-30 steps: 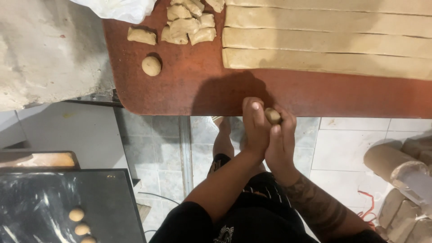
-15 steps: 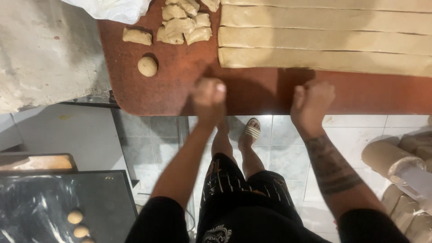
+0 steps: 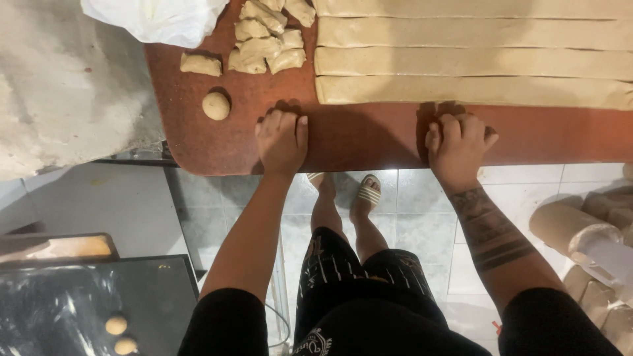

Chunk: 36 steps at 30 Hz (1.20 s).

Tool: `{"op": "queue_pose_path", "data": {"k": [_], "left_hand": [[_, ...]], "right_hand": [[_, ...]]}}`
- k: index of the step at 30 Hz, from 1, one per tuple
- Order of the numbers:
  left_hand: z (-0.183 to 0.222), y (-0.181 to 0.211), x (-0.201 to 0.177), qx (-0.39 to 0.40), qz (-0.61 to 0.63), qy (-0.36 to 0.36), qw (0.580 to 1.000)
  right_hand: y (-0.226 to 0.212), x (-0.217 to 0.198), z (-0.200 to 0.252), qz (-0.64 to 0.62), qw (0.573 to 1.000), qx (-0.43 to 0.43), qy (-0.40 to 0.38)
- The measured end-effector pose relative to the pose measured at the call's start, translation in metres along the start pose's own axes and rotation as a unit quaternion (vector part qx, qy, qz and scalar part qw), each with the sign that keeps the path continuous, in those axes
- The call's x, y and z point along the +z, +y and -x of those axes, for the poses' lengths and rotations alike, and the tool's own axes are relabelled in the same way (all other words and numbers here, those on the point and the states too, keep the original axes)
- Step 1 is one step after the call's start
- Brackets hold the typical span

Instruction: Shaping pre-cut dough pieces into small balls and arranging them on a baking tray

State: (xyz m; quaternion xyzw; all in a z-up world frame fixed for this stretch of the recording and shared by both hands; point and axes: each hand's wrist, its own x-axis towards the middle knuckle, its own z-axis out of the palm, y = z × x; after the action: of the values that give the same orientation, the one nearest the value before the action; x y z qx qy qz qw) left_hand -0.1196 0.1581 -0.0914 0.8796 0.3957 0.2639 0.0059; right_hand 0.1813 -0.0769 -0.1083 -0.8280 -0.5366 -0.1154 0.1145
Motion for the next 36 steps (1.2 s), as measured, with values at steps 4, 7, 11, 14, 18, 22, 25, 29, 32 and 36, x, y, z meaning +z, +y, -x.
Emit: {"op": "queue_pose_path", "data": {"k": [4,7,11,14,18,22,25,29,32,36], "left_hand": [[0.001,-0.002,0.004,-0.002,-0.008,-0.007,1.0],[0.001,-0.002,0.004,-0.005,-0.006,-0.008,1.0],[0.002,0.0,0.005,-0.006,-0.023,-0.003,1.0],[0.001,0.0,0.003,-0.005,-0.025,-0.007,1.0],[-0.001,0.002,0.002,-0.004,-0.02,-0.013,1.0],[-0.001,0.001,0.001,0.004,-0.02,-0.002,1.0],[-0.004,0.002,0.001,0.006,-0.018,0.006,1.0],[-0.005,0.003,-0.003,0.012,-0.017,0.015,1.0],[-0.002,-0.001,0.002,0.017,-0.016,0.016,1.0],[-0.002,0.001,0.002,0.012,-0.022,0.012,1.0]], "right_hand": [[0.006,-0.007,0.014,0.019,0.999,-0.031,-0.009],[0.001,-0.027,0.018,0.028,0.998,-0.046,-0.024],[0.01,-0.017,0.009,-0.039,0.996,-0.003,-0.08],[0.028,0.007,-0.003,-0.198,0.979,0.039,-0.007],[0.011,-0.012,-0.015,-0.124,0.992,0.01,0.019],[0.021,0.004,0.02,-0.042,0.999,-0.026,0.008],[0.027,-0.003,0.031,-0.029,1.0,-0.003,-0.011],[0.021,-0.017,0.008,-0.027,0.992,0.126,-0.011],[0.048,0.017,0.003,-0.1,0.994,0.028,0.03],[0.042,0.006,0.002,-0.19,0.978,-0.078,0.031]]}}
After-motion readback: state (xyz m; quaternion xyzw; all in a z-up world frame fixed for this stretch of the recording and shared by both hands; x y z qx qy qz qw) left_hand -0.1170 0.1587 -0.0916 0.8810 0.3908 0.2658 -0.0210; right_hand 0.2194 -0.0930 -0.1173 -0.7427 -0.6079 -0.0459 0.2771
